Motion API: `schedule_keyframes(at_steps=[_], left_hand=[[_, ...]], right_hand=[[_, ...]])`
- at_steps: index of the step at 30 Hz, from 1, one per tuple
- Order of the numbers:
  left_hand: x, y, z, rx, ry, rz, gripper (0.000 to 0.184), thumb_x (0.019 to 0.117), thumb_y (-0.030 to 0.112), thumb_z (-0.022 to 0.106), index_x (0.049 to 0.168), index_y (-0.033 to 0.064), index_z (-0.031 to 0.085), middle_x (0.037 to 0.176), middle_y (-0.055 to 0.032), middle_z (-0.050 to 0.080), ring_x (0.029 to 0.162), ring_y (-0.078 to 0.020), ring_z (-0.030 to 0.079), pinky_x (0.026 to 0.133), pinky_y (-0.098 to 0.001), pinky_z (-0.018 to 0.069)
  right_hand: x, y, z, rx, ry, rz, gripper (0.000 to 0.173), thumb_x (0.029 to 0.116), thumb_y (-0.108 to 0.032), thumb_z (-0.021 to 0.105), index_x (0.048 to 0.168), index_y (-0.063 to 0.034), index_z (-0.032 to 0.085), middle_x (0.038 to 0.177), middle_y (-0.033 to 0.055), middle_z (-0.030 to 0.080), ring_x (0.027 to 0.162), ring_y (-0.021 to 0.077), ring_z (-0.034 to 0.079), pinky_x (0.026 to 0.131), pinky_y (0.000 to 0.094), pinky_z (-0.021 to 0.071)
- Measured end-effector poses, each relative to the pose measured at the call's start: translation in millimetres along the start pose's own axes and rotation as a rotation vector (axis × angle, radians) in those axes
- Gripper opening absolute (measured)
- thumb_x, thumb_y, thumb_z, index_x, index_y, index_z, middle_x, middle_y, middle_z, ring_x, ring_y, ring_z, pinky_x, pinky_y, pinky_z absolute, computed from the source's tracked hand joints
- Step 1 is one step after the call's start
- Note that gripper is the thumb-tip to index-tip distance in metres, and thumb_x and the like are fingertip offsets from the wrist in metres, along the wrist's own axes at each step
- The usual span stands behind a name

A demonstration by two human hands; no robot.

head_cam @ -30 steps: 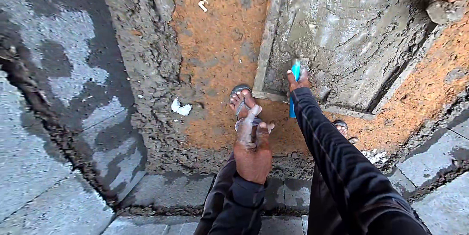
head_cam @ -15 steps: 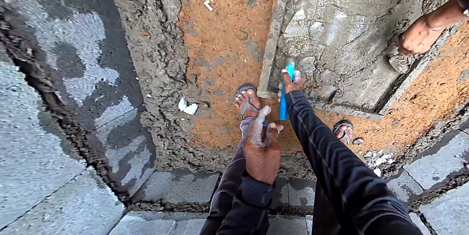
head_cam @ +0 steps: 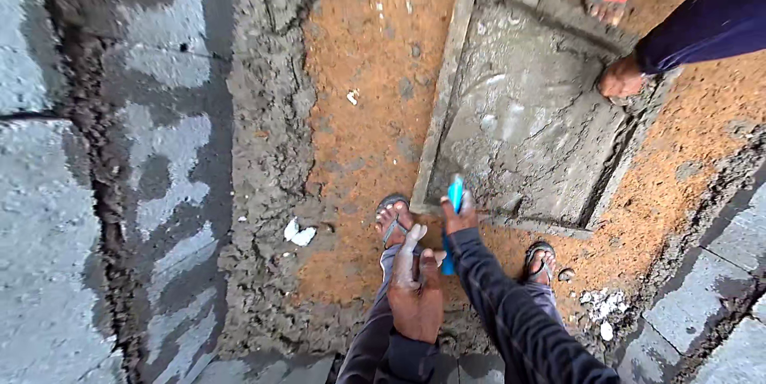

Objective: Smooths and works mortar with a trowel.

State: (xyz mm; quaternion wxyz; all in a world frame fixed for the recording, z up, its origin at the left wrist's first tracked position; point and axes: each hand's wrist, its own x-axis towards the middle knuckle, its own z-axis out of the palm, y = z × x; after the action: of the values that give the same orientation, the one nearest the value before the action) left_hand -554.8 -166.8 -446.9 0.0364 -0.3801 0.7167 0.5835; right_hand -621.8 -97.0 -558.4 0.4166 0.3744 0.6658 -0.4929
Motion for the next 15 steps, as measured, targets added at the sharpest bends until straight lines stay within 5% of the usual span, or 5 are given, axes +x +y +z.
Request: schedule_keyframes(at_steps=[2, 4, 7, 11, 15], left_hand=[[1.2, 3.5, -0.4, -0.022, 0.010, 0.027, 0.044, 0.1007, 0.003, 0.053, 0.143, -0.0079, 0.049, 0.132, -0.0148, 0.066, 0.090, -0.0184, 0.075, 0.078, -0.0336, 0.0658], [2.8, 6.6, -1.3, -0.005, 0.018, 0.036, 0.044, 0.1003, 0.003, 0.052, 0.143, -0.0082, 0.049, 0.130, -0.0145, 0.067, 0.088, -0.0169, 0.074, 0.077, -0.0325, 0.0653], [7.3, 7.8, -2.8, 0.014, 0.015, 0.036, 0.044, 0.1013, 0.004, 0.053, 0.144, -0.0083, 0.049, 0.131, -0.0146, 0.067, 0.088, -0.0159, 0.075, 0.077, -0.0315, 0.0654], [1.2, 9.0, -10.0, 0.103, -0.047, 0.001, 0.044, 0.1006, 0.007, 0.057, 0.143, -0.0040, 0.051, 0.129, -0.0142, 0.067, 0.096, -0.0144, 0.073, 0.084, -0.0343, 0.0637], [4.7, 3.4, -10.4, 0.059, -0.087, 0.011, 0.044, 0.1025, 0.004, 0.053, 0.146, -0.0003, 0.048, 0.137, -0.0117, 0.062, 0.096, -0.0155, 0.073, 0.082, -0.0353, 0.0650]], right_hand=[[-8.4, -10.8, 4.2, -0.096, -0.156, -0.087, 0.055, 0.1003, -0.025, 0.067, 0.145, 0.0017, 0.050, 0.116, 0.0251, 0.069, 0.100, 0.0322, 0.070, 0.093, 0.0509, 0.0570], [-8.3, -20.2, -4.6, -0.261, -0.323, -0.251, 0.057, 0.0983, -0.027, 0.069, 0.144, 0.0017, 0.053, 0.124, 0.0240, 0.069, 0.114, 0.0312, 0.069, 0.105, 0.0498, 0.0525], [-0.7, -35.7, -24.4, -0.374, -0.190, -0.421, 0.054, 0.0945, -0.027, 0.073, 0.139, 0.0011, 0.058, 0.114, 0.0226, 0.072, 0.105, 0.0325, 0.071, 0.098, 0.0519, 0.0560], [12.9, -27.3, -94.7, -0.433, -0.012, -0.226, 0.064, 0.0958, -0.023, 0.073, 0.147, 0.0000, 0.042, 0.117, 0.0245, 0.068, 0.099, 0.0359, 0.072, 0.088, 0.0558, 0.0599], [-1.2, 27.6, -192.6, -0.590, 0.087, -0.075, 0.065, 0.0938, -0.028, 0.074, 0.147, -0.0053, 0.045, 0.116, 0.0234, 0.070, 0.103, 0.0379, 0.070, 0.091, 0.0597, 0.0568]])
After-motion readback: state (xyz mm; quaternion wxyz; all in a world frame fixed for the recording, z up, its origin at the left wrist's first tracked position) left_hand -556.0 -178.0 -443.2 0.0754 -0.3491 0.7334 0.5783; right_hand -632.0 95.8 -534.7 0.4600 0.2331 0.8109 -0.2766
